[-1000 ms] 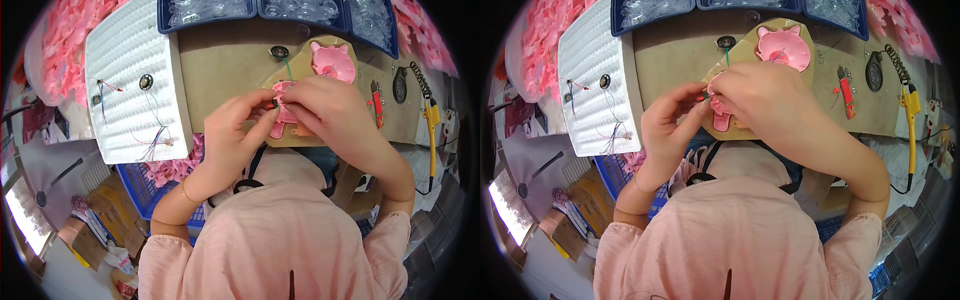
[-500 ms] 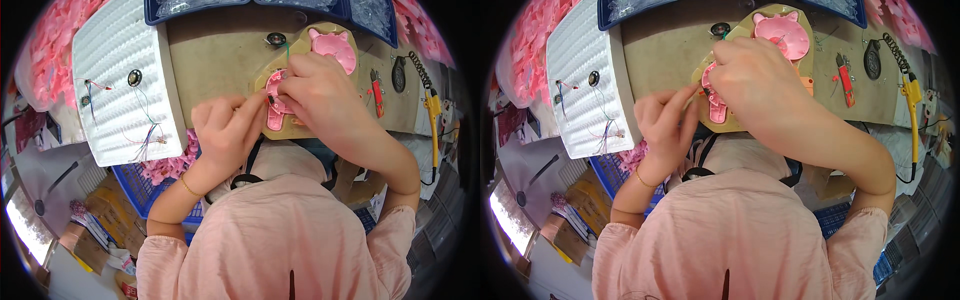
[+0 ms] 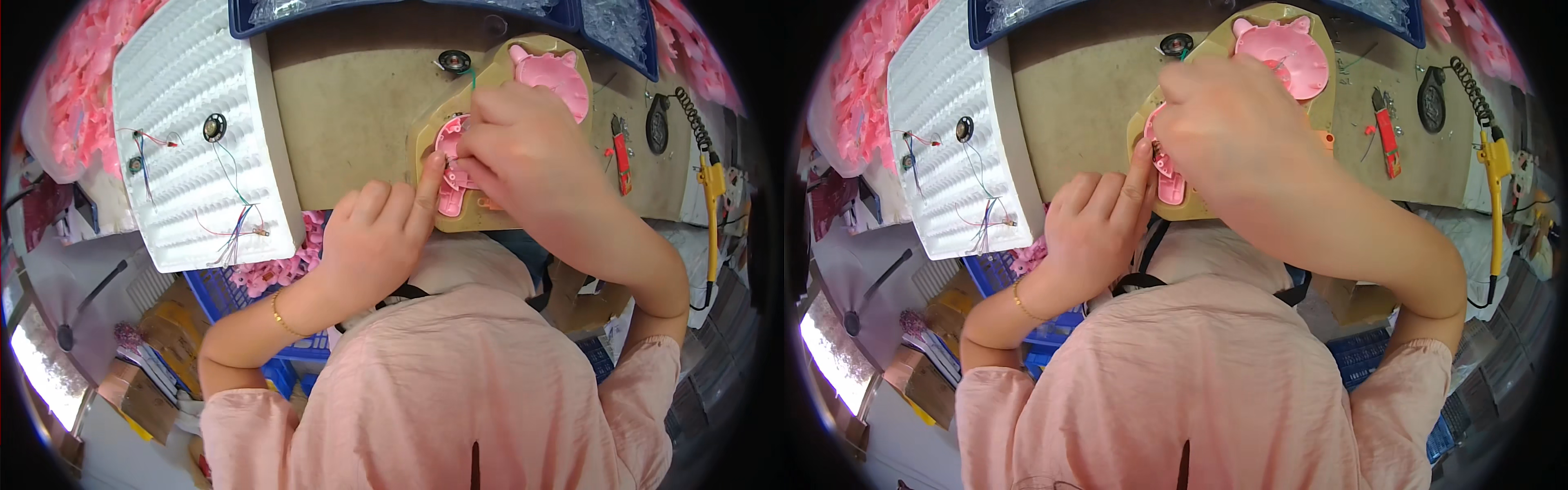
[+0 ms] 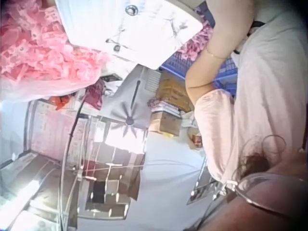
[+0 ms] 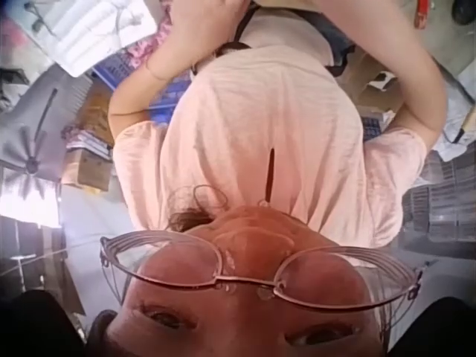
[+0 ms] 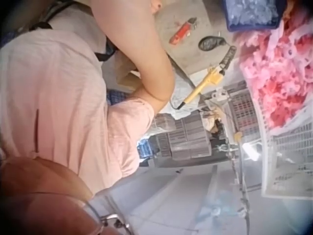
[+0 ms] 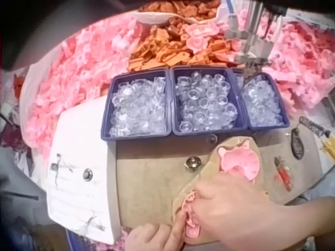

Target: Assembling pink toy unicorns by installing internal electronics and joining the body pieces.

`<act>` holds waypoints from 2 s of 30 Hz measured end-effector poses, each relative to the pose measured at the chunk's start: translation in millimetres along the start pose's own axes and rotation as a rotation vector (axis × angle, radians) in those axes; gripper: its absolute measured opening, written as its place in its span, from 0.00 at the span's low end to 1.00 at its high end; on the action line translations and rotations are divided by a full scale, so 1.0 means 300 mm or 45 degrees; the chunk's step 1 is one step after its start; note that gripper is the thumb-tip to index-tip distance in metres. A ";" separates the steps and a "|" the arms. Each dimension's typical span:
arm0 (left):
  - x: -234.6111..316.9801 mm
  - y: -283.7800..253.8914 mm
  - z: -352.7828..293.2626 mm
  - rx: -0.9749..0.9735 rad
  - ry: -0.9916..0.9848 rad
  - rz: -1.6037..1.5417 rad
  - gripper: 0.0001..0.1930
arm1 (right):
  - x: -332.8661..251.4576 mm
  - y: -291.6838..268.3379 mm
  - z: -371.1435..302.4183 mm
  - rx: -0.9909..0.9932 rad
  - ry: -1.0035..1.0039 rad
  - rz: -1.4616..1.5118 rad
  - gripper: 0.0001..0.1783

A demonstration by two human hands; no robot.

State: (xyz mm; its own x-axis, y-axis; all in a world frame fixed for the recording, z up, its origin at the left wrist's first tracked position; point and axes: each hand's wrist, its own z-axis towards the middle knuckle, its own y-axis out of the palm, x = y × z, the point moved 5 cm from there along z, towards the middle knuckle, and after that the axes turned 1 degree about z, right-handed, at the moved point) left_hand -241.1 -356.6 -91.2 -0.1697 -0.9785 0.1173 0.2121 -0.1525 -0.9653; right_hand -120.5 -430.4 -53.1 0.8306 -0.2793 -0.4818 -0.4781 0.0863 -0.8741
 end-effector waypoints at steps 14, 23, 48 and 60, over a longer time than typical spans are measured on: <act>-0.041 0.046 -0.003 0.155 0.087 -0.318 0.28 | 0.095 0.018 0.122 -0.358 -0.088 0.221 0.18; -0.010 -0.001 0.009 0.005 0.008 -0.220 0.29 | 0.057 0.015 0.177 -0.659 -0.022 0.017 0.18; -0.047 -0.026 0.347 0.062 -0.166 -0.580 0.07 | 0.102 -0.071 -0.286 0.298 0.515 0.748 0.06; -0.052 0.029 0.309 0.061 -0.703 -1.558 0.07 | 0.170 -0.132 -0.168 0.847 0.613 1.329 0.09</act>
State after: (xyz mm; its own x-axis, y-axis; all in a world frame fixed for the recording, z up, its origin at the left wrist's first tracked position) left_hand -147.4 -355.6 -79.8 0.1321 -0.1367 0.9818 0.2392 -0.9568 -0.1654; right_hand -73.5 -496.4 -39.9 -0.0874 -0.0930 -0.9918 -0.4809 0.8759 -0.0398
